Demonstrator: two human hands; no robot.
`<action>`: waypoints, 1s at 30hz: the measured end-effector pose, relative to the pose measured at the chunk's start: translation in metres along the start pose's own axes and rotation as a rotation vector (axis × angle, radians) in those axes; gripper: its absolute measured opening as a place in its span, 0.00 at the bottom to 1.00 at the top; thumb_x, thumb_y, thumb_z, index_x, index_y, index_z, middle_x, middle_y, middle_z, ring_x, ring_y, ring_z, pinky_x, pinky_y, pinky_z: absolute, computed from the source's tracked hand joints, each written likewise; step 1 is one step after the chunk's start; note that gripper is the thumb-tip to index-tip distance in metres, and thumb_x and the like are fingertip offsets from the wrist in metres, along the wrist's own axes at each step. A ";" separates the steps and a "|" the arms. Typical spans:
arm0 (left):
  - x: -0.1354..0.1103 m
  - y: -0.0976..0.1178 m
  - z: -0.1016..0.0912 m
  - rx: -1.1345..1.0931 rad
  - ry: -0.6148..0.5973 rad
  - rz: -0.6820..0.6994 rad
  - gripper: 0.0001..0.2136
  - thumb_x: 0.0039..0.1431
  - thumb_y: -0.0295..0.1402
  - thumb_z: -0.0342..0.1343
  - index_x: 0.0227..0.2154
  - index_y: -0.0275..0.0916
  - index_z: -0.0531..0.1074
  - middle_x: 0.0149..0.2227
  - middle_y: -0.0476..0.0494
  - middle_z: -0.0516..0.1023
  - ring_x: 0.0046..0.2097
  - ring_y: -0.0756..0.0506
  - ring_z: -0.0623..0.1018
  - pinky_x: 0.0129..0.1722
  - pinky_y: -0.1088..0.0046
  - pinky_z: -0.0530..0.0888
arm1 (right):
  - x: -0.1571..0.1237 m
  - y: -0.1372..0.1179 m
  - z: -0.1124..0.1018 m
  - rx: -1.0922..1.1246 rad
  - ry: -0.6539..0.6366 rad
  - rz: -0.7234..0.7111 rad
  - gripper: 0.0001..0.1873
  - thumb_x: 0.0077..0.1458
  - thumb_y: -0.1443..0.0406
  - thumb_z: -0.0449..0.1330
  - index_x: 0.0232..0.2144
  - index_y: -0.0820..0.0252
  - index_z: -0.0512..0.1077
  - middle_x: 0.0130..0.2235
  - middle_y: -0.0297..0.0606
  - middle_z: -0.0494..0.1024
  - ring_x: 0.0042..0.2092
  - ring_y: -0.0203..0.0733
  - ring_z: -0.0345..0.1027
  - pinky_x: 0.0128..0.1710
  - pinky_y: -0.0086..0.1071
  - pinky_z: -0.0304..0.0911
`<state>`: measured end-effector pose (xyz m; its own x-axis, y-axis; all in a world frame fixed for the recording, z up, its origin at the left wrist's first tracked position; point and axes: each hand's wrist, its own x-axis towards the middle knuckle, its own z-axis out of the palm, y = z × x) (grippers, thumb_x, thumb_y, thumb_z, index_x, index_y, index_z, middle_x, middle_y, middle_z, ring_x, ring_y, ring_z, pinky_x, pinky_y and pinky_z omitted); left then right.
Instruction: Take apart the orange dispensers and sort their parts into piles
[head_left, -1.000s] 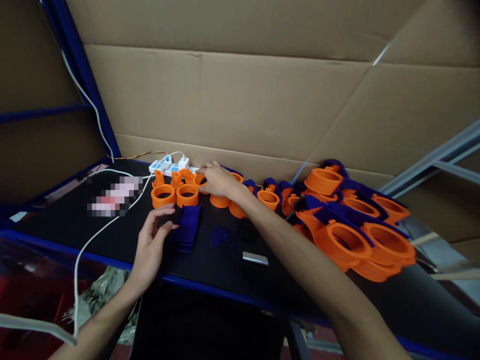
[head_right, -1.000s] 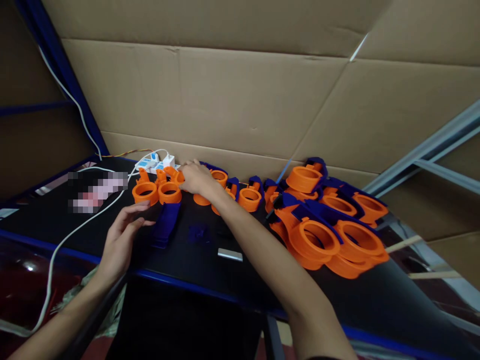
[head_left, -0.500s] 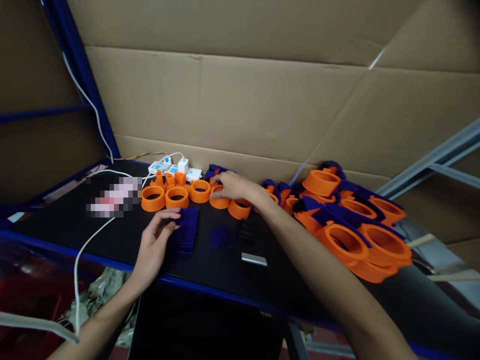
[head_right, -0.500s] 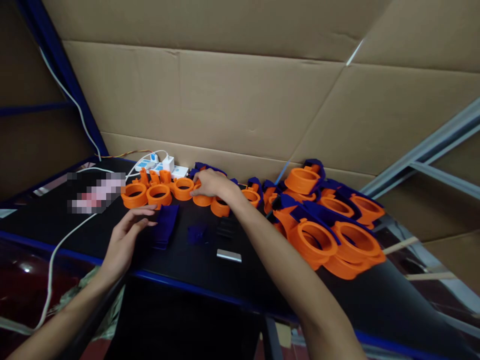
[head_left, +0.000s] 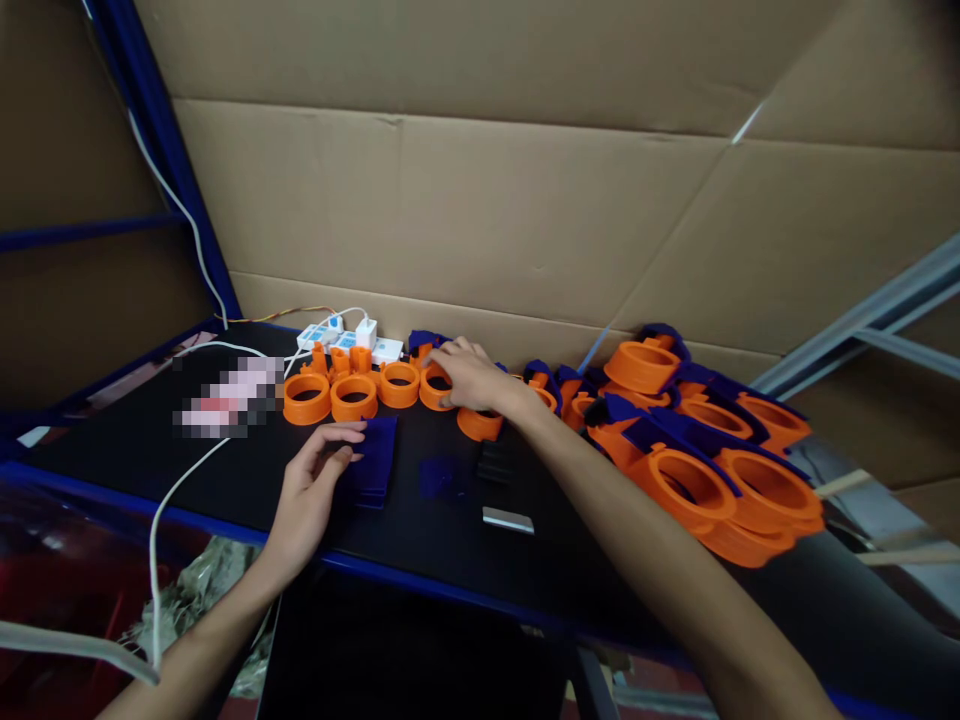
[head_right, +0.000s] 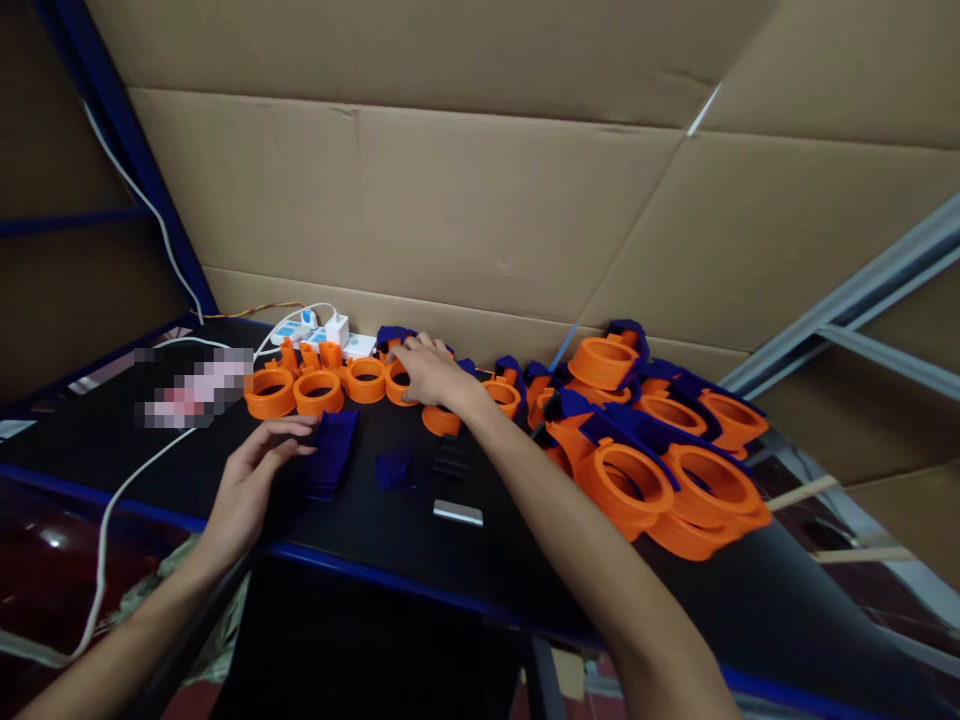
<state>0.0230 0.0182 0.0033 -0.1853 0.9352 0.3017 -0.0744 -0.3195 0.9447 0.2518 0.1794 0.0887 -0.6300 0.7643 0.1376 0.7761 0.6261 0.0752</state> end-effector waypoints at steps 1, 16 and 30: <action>-0.001 0.000 0.000 -0.002 -0.001 0.000 0.08 0.61 0.37 0.58 0.38 0.41 0.79 0.50 0.40 0.79 0.54 0.37 0.76 0.46 0.64 0.76 | -0.001 0.000 -0.003 -0.010 0.033 -0.009 0.30 0.45 0.64 0.69 0.52 0.57 0.70 0.54 0.45 0.70 0.56 0.54 0.59 0.57 0.46 0.56; -0.020 0.030 0.013 -0.623 -0.058 -0.231 0.20 0.61 0.43 0.57 0.54 0.43 0.73 0.59 0.37 0.74 0.61 0.32 0.72 0.57 0.52 0.72 | -0.135 -0.144 -0.072 0.103 0.202 -0.366 0.25 0.54 0.63 0.66 0.54 0.55 0.68 0.52 0.41 0.73 0.59 0.49 0.61 0.71 0.52 0.40; -0.049 0.044 0.030 -0.484 -0.116 -0.297 0.24 0.56 0.38 0.64 0.56 0.43 0.71 0.60 0.33 0.73 0.58 0.31 0.76 0.57 0.51 0.72 | -0.144 -0.159 -0.033 -0.084 0.401 -0.160 0.14 0.67 0.69 0.51 0.50 0.69 0.72 0.37 0.45 0.80 0.34 0.42 0.73 0.29 0.36 0.67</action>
<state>0.0579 -0.0376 0.0340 0.0188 0.9973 0.0703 -0.5516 -0.0483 0.8327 0.2203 -0.0353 0.0891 -0.6947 0.5280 0.4885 0.6795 0.7046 0.2046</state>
